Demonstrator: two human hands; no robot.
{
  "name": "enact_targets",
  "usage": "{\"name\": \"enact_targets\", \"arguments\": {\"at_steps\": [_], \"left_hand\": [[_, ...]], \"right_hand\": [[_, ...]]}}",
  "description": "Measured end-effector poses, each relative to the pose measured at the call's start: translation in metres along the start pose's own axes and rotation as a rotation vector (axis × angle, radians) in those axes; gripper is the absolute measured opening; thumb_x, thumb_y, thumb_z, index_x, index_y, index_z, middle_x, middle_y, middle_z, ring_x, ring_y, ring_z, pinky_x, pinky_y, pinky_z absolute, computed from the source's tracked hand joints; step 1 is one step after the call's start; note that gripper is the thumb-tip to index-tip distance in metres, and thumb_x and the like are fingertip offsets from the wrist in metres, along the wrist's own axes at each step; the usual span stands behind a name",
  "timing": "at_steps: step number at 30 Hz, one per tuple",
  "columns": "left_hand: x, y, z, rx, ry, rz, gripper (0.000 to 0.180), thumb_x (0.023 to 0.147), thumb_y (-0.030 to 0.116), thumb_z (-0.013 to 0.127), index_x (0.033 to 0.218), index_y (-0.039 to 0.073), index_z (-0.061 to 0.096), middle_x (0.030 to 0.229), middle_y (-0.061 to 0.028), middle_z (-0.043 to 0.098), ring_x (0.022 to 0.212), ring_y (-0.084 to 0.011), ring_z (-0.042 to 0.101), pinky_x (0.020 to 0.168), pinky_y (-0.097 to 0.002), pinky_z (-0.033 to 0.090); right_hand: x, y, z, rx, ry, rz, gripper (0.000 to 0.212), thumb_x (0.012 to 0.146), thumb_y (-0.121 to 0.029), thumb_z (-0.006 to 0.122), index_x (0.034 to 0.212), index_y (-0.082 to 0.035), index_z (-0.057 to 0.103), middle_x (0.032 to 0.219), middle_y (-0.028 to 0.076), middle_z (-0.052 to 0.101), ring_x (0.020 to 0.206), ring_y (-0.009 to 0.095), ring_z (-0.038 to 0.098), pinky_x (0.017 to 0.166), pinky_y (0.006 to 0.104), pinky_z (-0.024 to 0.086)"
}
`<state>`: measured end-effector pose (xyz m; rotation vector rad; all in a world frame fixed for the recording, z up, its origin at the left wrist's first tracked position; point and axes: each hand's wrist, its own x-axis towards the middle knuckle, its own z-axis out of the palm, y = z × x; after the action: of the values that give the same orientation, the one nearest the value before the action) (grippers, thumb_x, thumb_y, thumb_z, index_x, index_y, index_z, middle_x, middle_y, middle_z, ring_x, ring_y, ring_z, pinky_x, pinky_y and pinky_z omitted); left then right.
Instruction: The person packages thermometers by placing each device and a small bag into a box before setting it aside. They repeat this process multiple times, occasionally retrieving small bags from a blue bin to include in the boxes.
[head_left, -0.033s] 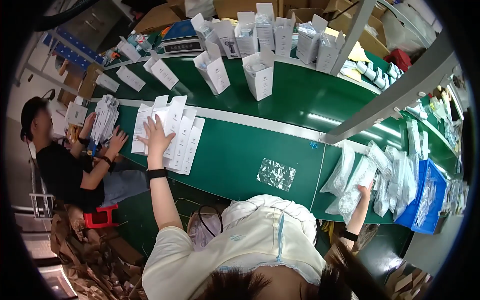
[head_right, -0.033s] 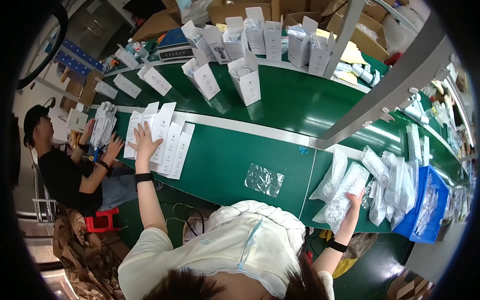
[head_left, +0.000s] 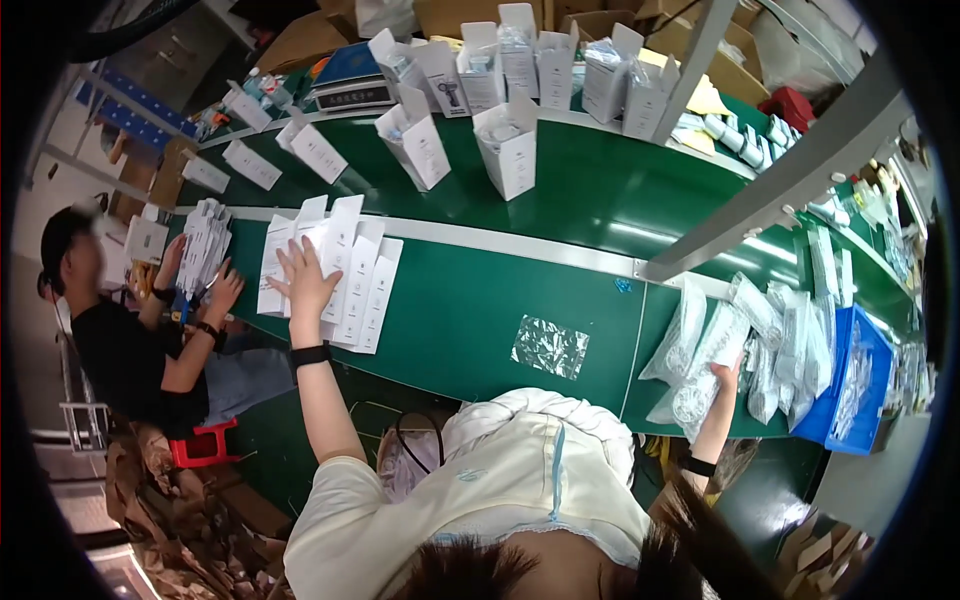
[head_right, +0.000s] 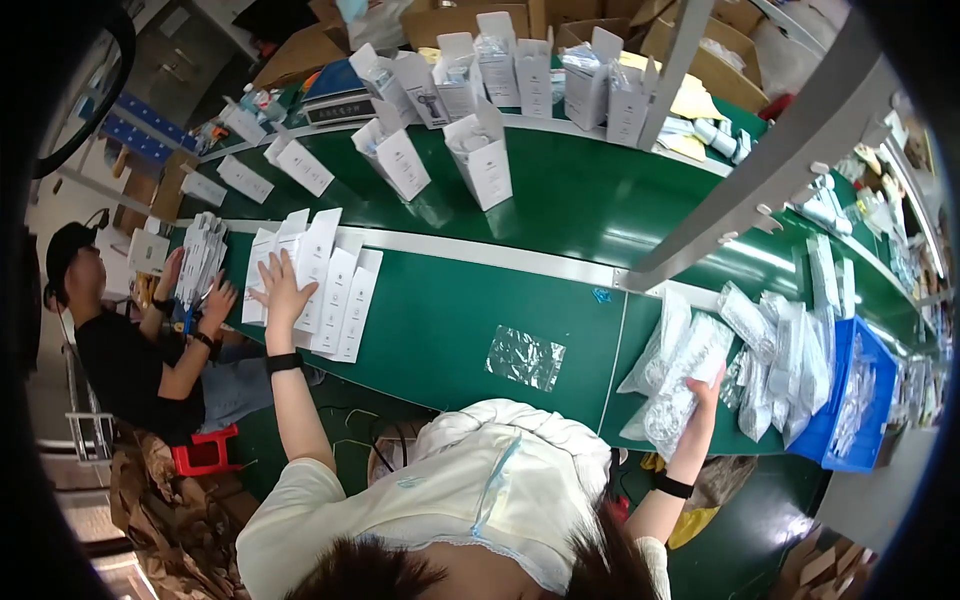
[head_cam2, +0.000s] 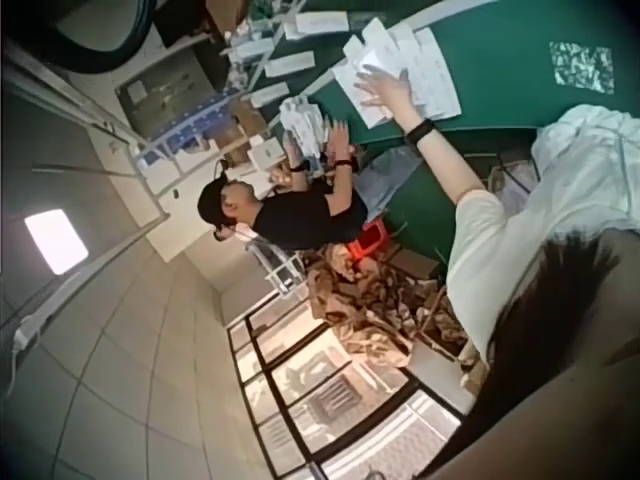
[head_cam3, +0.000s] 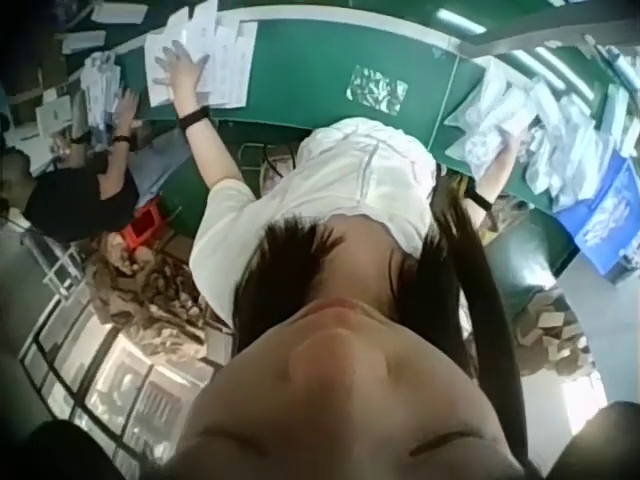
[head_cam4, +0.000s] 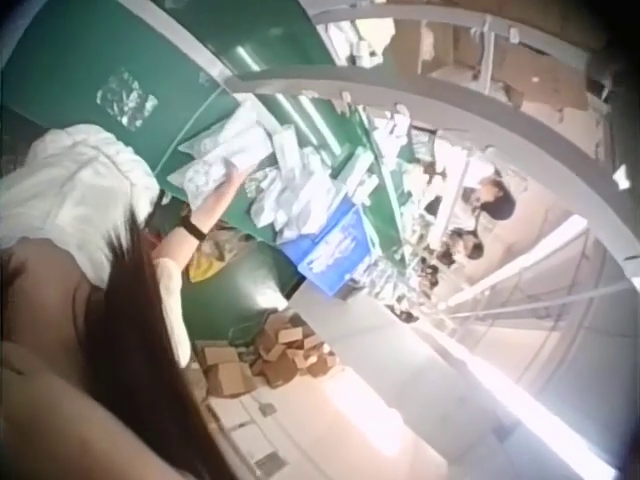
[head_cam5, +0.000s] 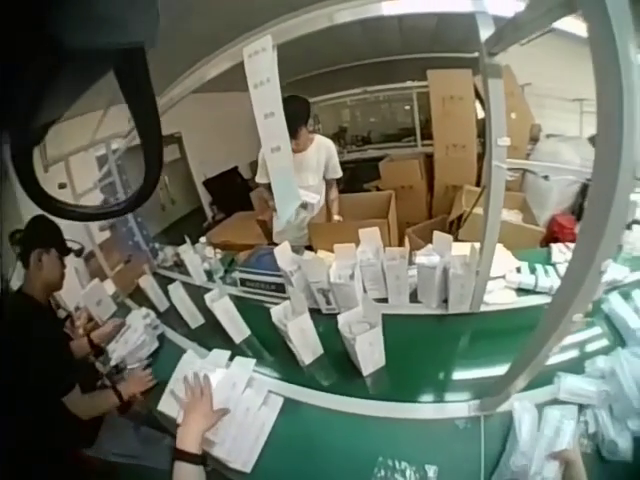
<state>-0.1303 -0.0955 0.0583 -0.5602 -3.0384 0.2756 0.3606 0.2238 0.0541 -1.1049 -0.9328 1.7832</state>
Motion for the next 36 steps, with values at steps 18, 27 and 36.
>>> {"name": "enact_targets", "arguments": {"at_steps": [18,27,36], "left_hand": [[-0.145,0.265,-0.005,-1.839,-0.523,0.943,0.094,0.058,0.010,0.075,0.131,0.005,0.017,0.131,-0.0199,0.027,0.119,-0.0347,0.031,0.096,-0.0420,0.031],[-0.152,0.292,-0.016,-1.133,-0.096,0.971,0.070,0.058,0.009,0.076,0.111,0.009,0.030,0.129,-0.0176,0.030,0.114,-0.0356,0.034,0.091,-0.0425,0.036],[-0.174,0.326,0.021,-1.354,0.158,0.838,0.072,0.057,0.006,0.078,0.105,0.009,0.024,0.126,-0.0228,0.032,0.114,-0.0381,0.034,0.090,-0.0448,0.036]], "right_hand": [[0.034,0.039,0.086,-0.023,-0.486,0.114,0.082,0.062,-0.007,0.055,0.135,-0.011,0.016,0.121,0.011,0.042,0.113,0.027,0.043,0.093,0.0386,0.038],[0.029,-0.027,0.062,0.509,-0.290,-0.177,0.077,0.075,0.003,0.054,0.137,-0.017,0.014,0.128,0.010,0.035,0.117,0.026,0.038,0.098,0.0394,0.032],[0.049,0.037,0.115,-0.390,0.015,-0.834,0.057,0.071,0.002,0.064,0.120,-0.012,0.037,0.113,0.009,0.043,0.102,0.024,0.047,0.086,0.0334,0.039]]}}
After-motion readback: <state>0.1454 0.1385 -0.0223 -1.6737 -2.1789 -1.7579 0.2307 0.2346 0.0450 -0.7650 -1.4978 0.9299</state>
